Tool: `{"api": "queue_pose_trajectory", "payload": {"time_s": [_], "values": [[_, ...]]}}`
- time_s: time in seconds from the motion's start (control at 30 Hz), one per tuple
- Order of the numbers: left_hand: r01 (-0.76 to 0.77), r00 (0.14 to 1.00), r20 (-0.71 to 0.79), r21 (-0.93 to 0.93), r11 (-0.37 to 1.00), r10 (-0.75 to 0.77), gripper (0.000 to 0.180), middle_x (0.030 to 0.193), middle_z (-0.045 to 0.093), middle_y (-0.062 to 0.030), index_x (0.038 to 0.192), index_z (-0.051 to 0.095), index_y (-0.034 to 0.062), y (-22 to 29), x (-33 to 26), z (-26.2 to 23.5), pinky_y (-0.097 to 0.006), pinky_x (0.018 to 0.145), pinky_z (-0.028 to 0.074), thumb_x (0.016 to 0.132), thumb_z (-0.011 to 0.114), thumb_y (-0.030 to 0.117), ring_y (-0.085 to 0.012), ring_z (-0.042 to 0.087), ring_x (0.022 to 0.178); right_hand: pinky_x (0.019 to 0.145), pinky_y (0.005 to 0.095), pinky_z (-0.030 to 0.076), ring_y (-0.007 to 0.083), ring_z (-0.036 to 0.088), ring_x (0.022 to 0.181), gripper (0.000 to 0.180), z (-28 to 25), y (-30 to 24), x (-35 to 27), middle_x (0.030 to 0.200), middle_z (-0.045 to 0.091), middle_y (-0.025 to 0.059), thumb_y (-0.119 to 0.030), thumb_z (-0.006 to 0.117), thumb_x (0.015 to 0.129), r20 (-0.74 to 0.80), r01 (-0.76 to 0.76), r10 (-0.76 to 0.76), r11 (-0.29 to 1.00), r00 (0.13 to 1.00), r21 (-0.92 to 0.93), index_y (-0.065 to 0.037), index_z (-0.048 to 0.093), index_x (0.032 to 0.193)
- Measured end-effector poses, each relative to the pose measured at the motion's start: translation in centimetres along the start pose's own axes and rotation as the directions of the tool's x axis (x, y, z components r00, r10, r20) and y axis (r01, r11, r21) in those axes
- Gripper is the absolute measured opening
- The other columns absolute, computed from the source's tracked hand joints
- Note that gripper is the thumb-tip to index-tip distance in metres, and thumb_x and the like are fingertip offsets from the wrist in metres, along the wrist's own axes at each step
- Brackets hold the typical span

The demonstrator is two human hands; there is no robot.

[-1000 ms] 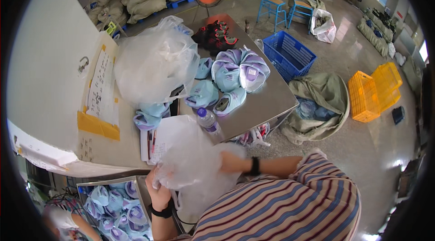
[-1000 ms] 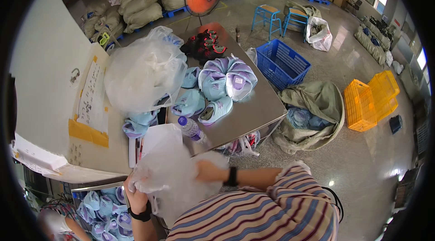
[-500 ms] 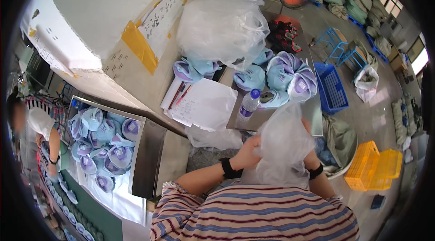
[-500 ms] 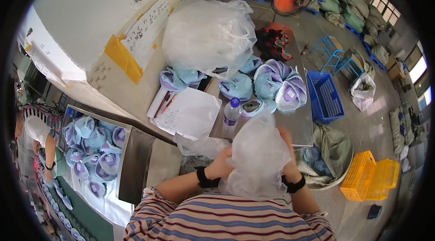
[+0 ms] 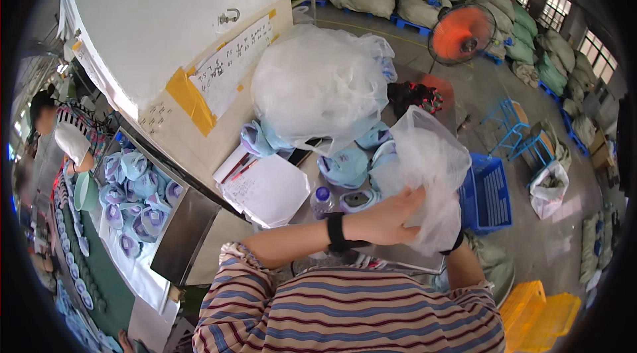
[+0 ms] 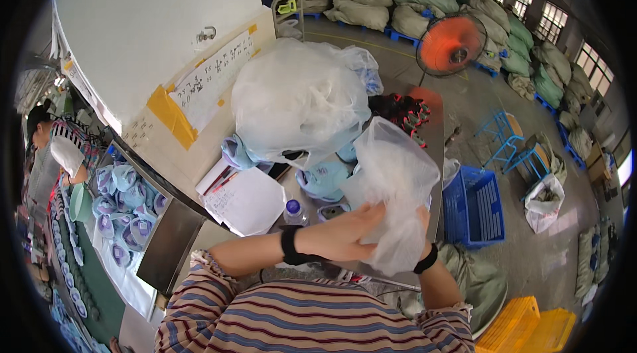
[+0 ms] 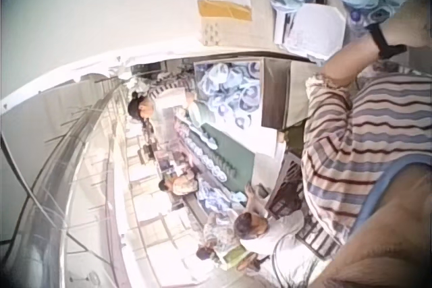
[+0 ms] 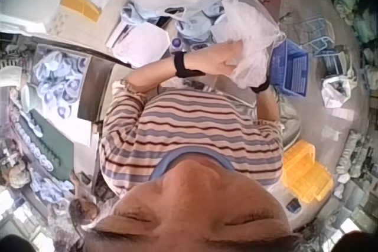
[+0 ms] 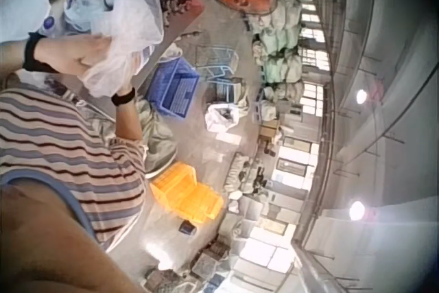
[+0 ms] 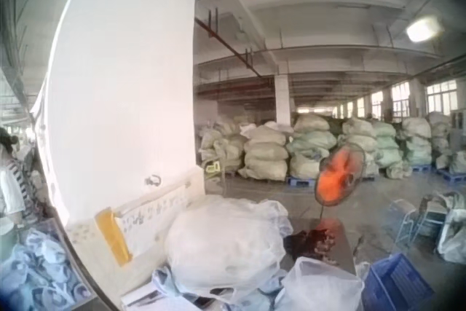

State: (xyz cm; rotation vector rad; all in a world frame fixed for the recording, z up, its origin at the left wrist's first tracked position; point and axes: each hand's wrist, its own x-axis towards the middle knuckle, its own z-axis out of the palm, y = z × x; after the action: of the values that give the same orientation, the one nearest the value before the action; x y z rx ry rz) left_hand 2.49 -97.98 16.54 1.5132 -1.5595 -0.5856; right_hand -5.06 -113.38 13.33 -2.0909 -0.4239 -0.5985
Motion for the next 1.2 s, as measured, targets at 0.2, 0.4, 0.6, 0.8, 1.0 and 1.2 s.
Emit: {"api": "queue_pose_trajectory", "payload": {"time_s": [0.2, 0.4, 0.6, 0.8, 1.0, 1.2], "values": [[0.423, 0.606, -0.785, 0.452, 0.785, 0.125, 0.067, 0.141, 0.019, -0.0312, 0.130, 0.052, 0.0190, -2.6, -3.2, -7.7, -0.051, 0.104, 0.027, 0.066, 0.074, 0.015, -0.0473, 0.025, 0.128, 0.095, 0.0442, 0.043, 0.0338, 0.046, 0.121, 0.080, -6.1, 8.8, 8.5, 0.141, 0.032, 0.0175, -0.020, 0.068, 0.075, -0.090, -0.065, 0.056, 0.992, 0.994, -0.105, -0.014, 0.025, 0.142], [0.660, 0.540, -0.832, 0.321, 0.679, -0.132, 0.069, 0.140, 0.023, -0.0266, 0.136, 0.043, 0.0097, -11.4, -9.8, -12.8, -0.039, 0.099, 0.037, 0.071, 0.067, 0.009, -0.0378, 0.040, 0.123, 0.092, 0.0429, 0.045, 0.0337, 0.051, 0.117, 0.075, 5.2, 17.4, 16.8, 0.137, 0.041, 0.0186, -0.017, 0.067, 0.074, 0.335, 0.264, -0.160, 0.919, 0.928, -0.293, -0.015, 0.033, 0.141], [0.487, 0.418, -0.904, 0.140, 0.862, -0.090, 0.076, 0.131, 0.032, -0.0147, 0.143, 0.024, 0.0030, -9.8, -8.6, -14.9, -0.029, 0.075, 0.048, 0.077, 0.061, -0.003, -0.0218, 0.057, 0.101, 0.086, 0.0419, 0.047, 0.0341, 0.059, 0.103, 0.052, 11.8, 19.2, 20.7, 0.111, 0.061, 0.0187, -0.014, 0.058, 0.071, 0.661, 0.190, 0.073, 0.929, 0.747, -0.318, -0.010, 0.055, 0.123], [0.383, 0.534, -0.844, 0.295, 0.876, 0.051, 0.063, 0.118, 0.043, -0.0134, 0.136, 0.037, -0.0001, -7.8, -4.4, -16.5, -0.025, 0.071, 0.048, 0.076, 0.047, -0.016, -0.0148, 0.054, 0.073, 0.073, 0.0488, 0.048, 0.0395, 0.062, 0.081, 0.024, 11.2, 23.7, 37.0, 0.087, 0.064, 0.0253, -0.015, 0.058, 0.070, 0.481, 0.317, -0.031, 0.789, 0.876, -0.527, 0.002, 0.065, 0.084], [0.420, 0.580, -0.792, 0.490, 0.764, 0.189, 0.060, 0.124, 0.040, -0.0117, 0.135, 0.040, 0.0001, -6.0, -5.3, -19.5, -0.026, 0.068, 0.048, 0.078, 0.042, -0.018, -0.0136, 0.055, 0.080, 0.077, 0.0450, 0.049, 0.0388, 0.056, 0.102, 0.037, 10.3, 18.5, 44.6, 0.116, 0.056, 0.0276, -0.022, 0.058, 0.077, -0.318, -0.068, -0.061, 0.923, 0.946, -0.379, 0.003, 0.059, 0.105], [-0.143, 0.476, -0.878, -0.027, 0.989, 0.045, 0.064, 0.134, 0.029, -0.0065, 0.139, 0.033, -0.0002, -5.1, -4.3, -23.8, -0.028, 0.071, 0.046, 0.078, 0.040, -0.018, -0.0142, 0.055, 0.084, 0.097, 0.0574, 0.031, 0.0353, 0.033, 0.130, 0.042, 26.6, 24.3, 38.4, 0.143, 0.036, 0.0100, -0.029, 0.050, 0.086, 0.550, 0.454, 0.019, 0.540, 0.835, -0.709, -0.014, 0.051, 0.126]]}}
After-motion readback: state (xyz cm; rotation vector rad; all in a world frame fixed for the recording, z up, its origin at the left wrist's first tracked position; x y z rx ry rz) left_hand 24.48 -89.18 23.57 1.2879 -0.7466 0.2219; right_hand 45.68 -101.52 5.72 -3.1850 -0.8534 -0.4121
